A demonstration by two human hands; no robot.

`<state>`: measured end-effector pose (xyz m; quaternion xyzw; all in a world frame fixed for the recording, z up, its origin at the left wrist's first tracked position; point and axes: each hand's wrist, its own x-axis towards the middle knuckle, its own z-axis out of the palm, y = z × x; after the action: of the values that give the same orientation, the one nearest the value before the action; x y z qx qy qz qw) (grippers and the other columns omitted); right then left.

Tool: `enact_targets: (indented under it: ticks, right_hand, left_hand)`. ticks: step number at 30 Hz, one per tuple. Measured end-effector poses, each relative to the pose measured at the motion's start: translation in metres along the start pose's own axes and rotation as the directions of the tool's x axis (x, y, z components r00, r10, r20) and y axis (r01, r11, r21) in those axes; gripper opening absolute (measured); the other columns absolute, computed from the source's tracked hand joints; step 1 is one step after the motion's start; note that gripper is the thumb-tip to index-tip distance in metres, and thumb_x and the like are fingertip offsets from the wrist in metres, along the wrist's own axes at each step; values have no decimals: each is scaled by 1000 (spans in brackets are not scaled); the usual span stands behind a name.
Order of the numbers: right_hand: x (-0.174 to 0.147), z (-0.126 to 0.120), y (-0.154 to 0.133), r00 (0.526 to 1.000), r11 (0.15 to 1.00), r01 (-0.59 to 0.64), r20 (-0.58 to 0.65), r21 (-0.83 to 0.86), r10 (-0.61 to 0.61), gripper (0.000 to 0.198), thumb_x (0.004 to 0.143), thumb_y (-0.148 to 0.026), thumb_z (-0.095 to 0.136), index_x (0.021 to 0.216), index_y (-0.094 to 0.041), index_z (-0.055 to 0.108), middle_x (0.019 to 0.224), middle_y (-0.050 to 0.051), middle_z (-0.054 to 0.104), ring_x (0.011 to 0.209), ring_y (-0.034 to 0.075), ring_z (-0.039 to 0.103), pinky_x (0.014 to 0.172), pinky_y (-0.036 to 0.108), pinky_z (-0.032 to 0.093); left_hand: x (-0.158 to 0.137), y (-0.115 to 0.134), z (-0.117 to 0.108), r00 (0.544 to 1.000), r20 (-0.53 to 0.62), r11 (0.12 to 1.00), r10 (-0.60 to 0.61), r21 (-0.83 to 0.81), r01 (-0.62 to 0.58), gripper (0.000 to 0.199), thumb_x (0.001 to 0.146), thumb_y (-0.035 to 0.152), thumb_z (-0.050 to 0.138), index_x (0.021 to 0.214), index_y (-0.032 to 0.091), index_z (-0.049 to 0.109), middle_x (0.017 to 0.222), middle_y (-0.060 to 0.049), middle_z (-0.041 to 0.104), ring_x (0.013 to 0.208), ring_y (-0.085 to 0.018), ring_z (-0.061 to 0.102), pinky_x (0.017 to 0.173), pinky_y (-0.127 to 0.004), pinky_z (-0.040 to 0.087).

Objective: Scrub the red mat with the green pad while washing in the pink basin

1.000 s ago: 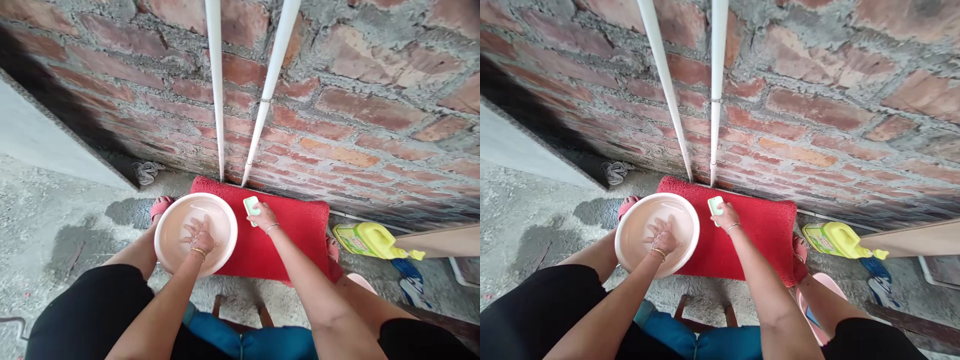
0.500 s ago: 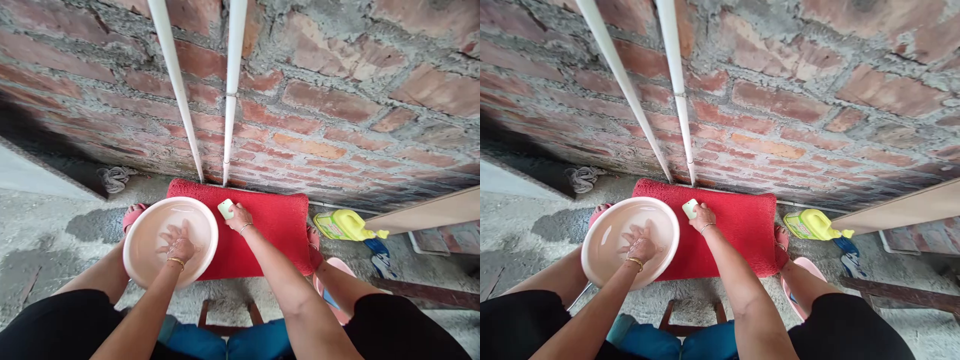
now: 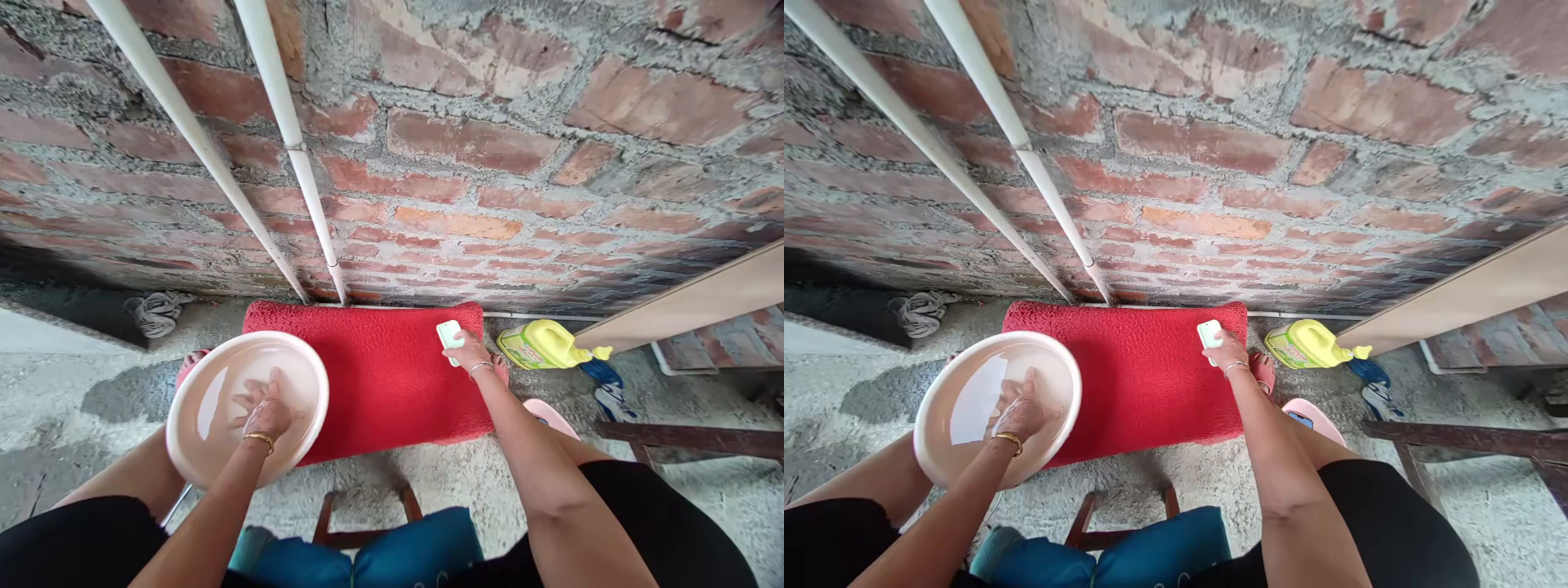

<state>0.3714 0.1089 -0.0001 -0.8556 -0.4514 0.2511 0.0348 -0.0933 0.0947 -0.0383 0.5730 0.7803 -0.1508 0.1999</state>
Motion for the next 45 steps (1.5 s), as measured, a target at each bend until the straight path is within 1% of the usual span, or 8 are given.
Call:
enact_targets:
  ticks: [5, 9, 18, 29, 32, 36, 41, 45]
  right_hand:
    - [-3, -21, 52, 980, 983, -185, -69, 18, 186, 40, 69, -38, 82, 102, -23, 66, 109, 8, 66, 101, 26, 67, 87, 36, 49]
    - [-9, -27, 55, 948, 955, -297, -111, 20, 298, 43, 74, -45, 77, 108, -22, 65, 110, 12, 67, 106, 30, 66, 88, 39, 50]
    - [-10, -9, -18, 995, 992, -86, -52, -94, 82, 50, 79, -41, 73, 126, -25, 63, 126, 9, 59, 107, 22, 65, 89, 30, 47]
    - [-24, -29, 33, 956, 946, -278, -145, -164, 256, 50, 82, -40, 71, 128, -21, 64, 121, 16, 60, 105, 29, 67, 86, 39, 48]
    - [-25, -15, 5, 979, 981, -162, -138, -109, 147, 52, 81, -43, 73, 128, -23, 64, 121, 12, 60, 104, 25, 66, 86, 34, 48]
    - [-30, 26, -79, 994, 993, 94, -55, -69, -98, 51, 78, -43, 75, 127, -30, 64, 120, 5, 59, 100, 19, 65, 87, 29, 48]
    - [-48, 83, -190, 894, 897, 439, 130, -58, -429, 51, 78, -39, 74, 127, -30, 65, 120, 5, 57, 103, 21, 62, 94, 32, 47]
    - [-50, 104, -225, 848, 856, 513, 193, -62, -494, 52, 81, -39, 70, 132, -30, 62, 124, 6, 55, 105, 23, 60, 97, 35, 46]
  left_hand:
    - [-5, 7, -6, 996, 52, 997, -67, 51, 64, 111, 77, 50, 73, 165, 26, 11, 169, -26, 9, 150, -56, 14, 101, -79, 38]
    - [-4, 9, -7, 996, 60, 996, -72, 56, 69, 112, 76, 46, 75, 165, 26, 11, 168, -27, 6, 149, -58, 11, 100, -81, 36]
    - [-2, 4, -2, 996, 74, 999, -44, 21, 43, 114, 77, 52, 74, 165, 26, 7, 168, -29, 1, 149, -60, 7, 100, -81, 33]
    - [-1, 7, -1, 996, 65, 997, -65, 45, 62, 114, 75, 52, 75, 165, 29, 9, 169, -27, 3, 150, -59, 8, 99, -83, 33]
    - [-4, 10, -5, 995, 64, 995, -79, 60, 75, 113, 76, 47, 75, 165, 28, 8, 169, -27, 4, 150, -58, 10, 100, -81, 35]
    - [-7, 11, -9, 995, 68, 996, -73, 49, 70, 114, 75, 48, 76, 165, 29, 9, 169, -27, 6, 150, -57, 11, 100, -79, 37]
    - [-8, 11, -9, 994, 71, 995, -82, 63, 77, 115, 74, 47, 76, 165, 28, 9, 169, -25, 8, 150, -55, 13, 102, -78, 36]
    - [-8, 10, -5, 996, 46, 996, -81, 41, 79, 120, 69, 55, 77, 165, 27, 12, 169, -26, 8, 149, -57, 14, 101, -79, 35]
